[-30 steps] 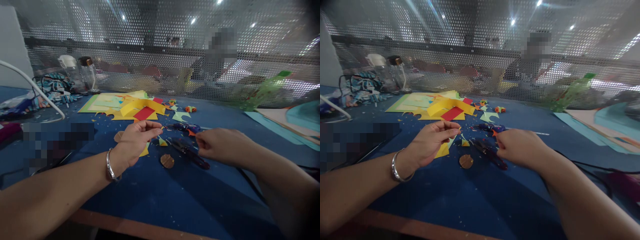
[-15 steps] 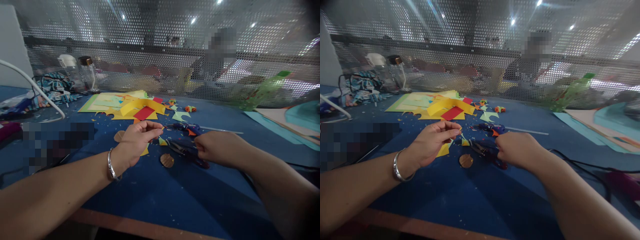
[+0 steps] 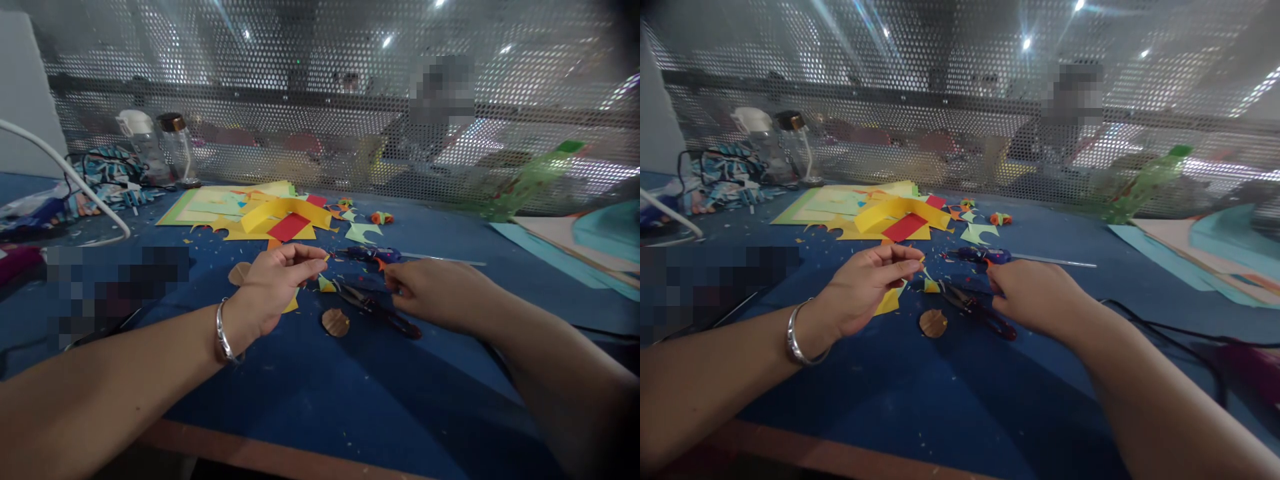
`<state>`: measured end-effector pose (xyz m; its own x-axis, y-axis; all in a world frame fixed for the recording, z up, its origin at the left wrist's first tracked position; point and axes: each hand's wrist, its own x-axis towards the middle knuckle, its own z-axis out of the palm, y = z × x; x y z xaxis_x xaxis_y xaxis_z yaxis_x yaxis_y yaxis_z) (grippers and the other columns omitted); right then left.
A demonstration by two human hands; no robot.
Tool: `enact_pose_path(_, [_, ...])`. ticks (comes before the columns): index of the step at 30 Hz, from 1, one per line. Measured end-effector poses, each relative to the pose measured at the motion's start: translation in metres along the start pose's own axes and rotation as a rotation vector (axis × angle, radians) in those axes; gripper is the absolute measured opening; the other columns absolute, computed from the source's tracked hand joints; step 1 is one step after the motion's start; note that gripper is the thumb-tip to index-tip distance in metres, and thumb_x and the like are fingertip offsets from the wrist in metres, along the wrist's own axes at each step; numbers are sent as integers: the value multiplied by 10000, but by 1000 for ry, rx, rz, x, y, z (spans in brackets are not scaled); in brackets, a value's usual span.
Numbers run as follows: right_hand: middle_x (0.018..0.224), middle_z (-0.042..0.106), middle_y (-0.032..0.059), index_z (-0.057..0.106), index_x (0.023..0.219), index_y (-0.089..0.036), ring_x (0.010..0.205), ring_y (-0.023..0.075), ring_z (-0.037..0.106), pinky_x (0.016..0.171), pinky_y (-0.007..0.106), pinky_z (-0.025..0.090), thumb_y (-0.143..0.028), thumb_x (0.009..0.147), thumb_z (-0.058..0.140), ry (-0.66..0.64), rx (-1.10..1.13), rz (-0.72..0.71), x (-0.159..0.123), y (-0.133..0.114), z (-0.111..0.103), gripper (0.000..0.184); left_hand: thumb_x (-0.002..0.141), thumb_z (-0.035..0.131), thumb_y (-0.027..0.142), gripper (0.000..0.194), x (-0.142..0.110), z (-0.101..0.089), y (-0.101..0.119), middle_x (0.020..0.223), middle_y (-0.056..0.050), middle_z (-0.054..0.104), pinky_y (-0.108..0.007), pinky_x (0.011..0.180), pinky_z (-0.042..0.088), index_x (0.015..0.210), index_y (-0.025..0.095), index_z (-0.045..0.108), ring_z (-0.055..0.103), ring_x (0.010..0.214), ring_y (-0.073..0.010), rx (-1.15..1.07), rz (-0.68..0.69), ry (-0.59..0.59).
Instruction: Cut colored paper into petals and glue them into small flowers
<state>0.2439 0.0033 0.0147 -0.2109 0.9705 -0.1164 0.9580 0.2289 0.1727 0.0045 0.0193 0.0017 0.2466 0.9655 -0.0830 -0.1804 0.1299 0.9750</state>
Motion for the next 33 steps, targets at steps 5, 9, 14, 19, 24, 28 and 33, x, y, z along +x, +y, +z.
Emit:
enact_pose_path(5, [726, 665, 81, 575, 751, -202, 645, 214, 599, 517, 297, 204, -184, 784, 508, -57, -58, 26, 2, -7, -2, 77, 702, 787, 183, 153, 1, 0, -2, 833, -25, 688, -273, 701, 412, 847, 163, 743, 549, 710, -97, -8, 10, 1])
enact_pose_path(9, [707, 656, 88, 549, 698, -206, 606, 200, 566, 513, 297, 187, -206, 767, 543, -29, -65, 46, 1, -11, -9, 69, 691, 793, 189, 154, 1, 1, -1, 838, -34, 697, -273, 689, 408, 834, 162, 744, 566, 725, -108, -28, 2, 16])
enact_pose_path(14, [679, 636, 56, 525, 683, -219, 553, 175, 482, 511, 307, 195, -276, 794, 503, 119, -12, 57, -4, -15, -20, 127, 690, 780, 148, 128, 1, 2, 1, 778, -18, 677, -253, 672, 405, 812, 153, 741, 554, 707, -96, -66, -25, 42])
enact_pose_path(19, [662, 613, 4, 483, 723, -222, 548, 143, 491, 536, 278, 286, -261, 766, 514, 254, 267, -127, -8, -30, -21, 66, 685, 782, 157, 135, 1, 2, -3, 739, -6, 658, -237, 628, 384, 814, 155, 745, 541, 678, -91, -69, -24, 56])
enact_pose_path(24, [673, 601, -9, 488, 740, -219, 577, 135, 521, 561, 257, 335, -228, 766, 516, 334, 401, -217, -9, -40, -16, 39, 679, 795, 173, 142, 0, 4, -7, 783, -11, 678, -243, 663, 409, 815, 167, 754, 561, 695, -93, -111, -45, 20])
enact_pose_path(28, [687, 601, -7, 498, 744, -217, 591, 133, 523, 572, 253, 336, -214, 778, 509, 340, 410, -245, -8, -40, -15, 36, 681, 794, 145, 141, -3, 8, -7, 758, -12, 674, -243, 669, 398, 817, 154, 758, 564, 695, -91, -153, -79, -4])
enact_pose_path(33, [682, 591, -13, 510, 749, -214, 580, 127, 503, 567, 250, 329, -214, 782, 514, 340, 420, -243, -7, -40, -15, 33, 683, 787, 133, 133, -7, 9, -4, 746, -12, 664, -226, 659, 379, 812, 141, 754, 570, 707, -87, -165, -128, -38])
